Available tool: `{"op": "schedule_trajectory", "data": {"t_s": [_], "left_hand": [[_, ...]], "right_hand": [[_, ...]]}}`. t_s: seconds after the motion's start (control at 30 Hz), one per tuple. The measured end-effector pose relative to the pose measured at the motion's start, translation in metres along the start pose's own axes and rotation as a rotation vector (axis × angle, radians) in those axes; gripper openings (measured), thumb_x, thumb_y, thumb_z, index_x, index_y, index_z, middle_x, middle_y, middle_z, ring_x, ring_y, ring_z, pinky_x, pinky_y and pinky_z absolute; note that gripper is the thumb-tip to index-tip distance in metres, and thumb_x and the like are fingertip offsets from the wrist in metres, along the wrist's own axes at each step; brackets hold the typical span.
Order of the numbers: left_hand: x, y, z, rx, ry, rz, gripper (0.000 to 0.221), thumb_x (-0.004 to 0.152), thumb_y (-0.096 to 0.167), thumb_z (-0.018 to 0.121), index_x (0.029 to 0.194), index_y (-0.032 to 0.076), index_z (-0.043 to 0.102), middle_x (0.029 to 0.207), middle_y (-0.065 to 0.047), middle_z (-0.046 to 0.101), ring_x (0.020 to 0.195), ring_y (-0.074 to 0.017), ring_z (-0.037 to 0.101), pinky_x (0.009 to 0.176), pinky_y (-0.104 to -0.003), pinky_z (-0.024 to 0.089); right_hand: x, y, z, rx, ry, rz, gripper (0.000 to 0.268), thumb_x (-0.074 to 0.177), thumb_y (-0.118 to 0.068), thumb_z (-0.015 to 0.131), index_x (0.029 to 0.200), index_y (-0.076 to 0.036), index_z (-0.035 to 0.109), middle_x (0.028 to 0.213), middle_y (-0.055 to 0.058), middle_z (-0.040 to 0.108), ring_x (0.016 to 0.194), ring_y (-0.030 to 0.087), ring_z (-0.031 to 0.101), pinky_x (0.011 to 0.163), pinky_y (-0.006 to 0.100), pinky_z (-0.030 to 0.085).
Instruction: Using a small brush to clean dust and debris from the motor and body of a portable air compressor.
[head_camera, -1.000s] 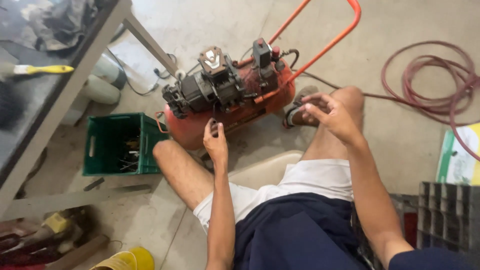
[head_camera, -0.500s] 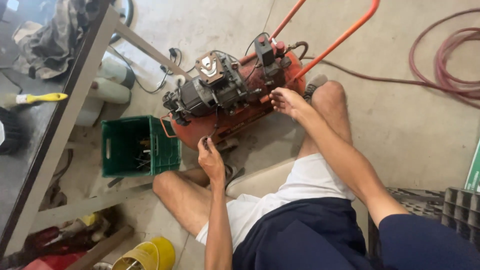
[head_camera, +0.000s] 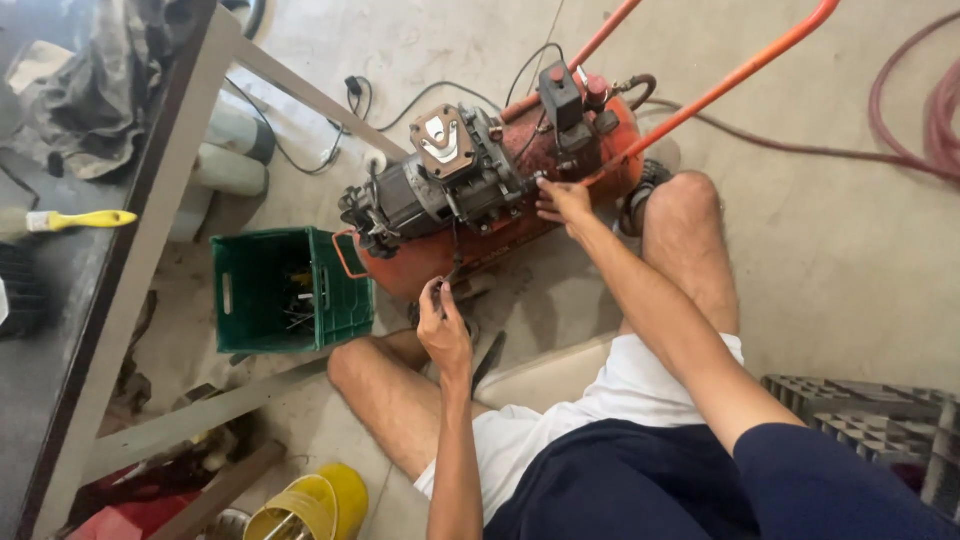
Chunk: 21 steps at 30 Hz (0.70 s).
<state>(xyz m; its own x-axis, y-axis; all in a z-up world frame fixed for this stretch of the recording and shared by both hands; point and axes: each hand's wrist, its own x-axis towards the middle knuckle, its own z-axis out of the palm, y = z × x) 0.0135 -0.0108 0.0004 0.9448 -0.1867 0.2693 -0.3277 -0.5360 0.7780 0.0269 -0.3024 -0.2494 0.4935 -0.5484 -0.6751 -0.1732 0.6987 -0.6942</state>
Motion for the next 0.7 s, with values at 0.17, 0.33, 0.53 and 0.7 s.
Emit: {"op": "schedule_trajectory", "data": {"t_s": [0.17,0.33,0.53,0.7], "left_hand": [[0.001,0.008,0.003,0.029,0.007,0.005,0.020,0.105,0.018,0.063,0.120,0.005,0.069,0.106,-0.017,0.077,0.093,-0.0320,0.075,0.069,-0.039,0.066],[-0.004,0.007,0.004,0.077,0.005,0.044,0.021,0.105,0.021,0.062,0.119,0.006,0.069,0.106,-0.015,0.077,0.092,-0.0301,0.075,0.070,-0.039,0.065],[-0.002,-0.002,0.006,0.140,0.040,0.095,0.021,0.101,0.016,0.067,0.120,0.006,0.069,0.105,-0.018,0.076,0.093,-0.0358,0.074,0.068,-0.043,0.064],[0.002,0.007,0.003,0.117,0.040,0.144,0.022,0.099,0.021,0.070,0.116,0.008,0.073,0.102,-0.017,0.078,0.092,-0.0330,0.076,0.071,-0.040,0.064]], "right_hand": [[-0.020,-0.011,0.024,0.037,0.014,-0.033,0.061,0.086,-0.028,0.088,0.126,0.007,0.059,0.111,0.026,0.072,0.085,0.032,0.079,0.070,0.043,0.069],[-0.010,-0.002,0.028,0.086,0.033,-0.036,0.066,0.087,-0.029,0.089,0.131,0.006,0.055,0.116,0.028,0.071,0.086,0.035,0.079,0.070,0.044,0.070],[-0.007,0.000,0.031,0.131,-0.057,-0.076,0.074,0.093,-0.031,0.084,0.142,0.009,0.046,0.129,0.037,0.061,0.110,0.044,0.071,0.089,0.053,0.064],[0.026,0.013,0.014,0.106,0.046,-0.043,0.059,0.092,-0.027,0.086,0.132,0.003,0.056,0.116,0.030,0.068,0.099,0.038,0.075,0.086,0.052,0.065]]}}
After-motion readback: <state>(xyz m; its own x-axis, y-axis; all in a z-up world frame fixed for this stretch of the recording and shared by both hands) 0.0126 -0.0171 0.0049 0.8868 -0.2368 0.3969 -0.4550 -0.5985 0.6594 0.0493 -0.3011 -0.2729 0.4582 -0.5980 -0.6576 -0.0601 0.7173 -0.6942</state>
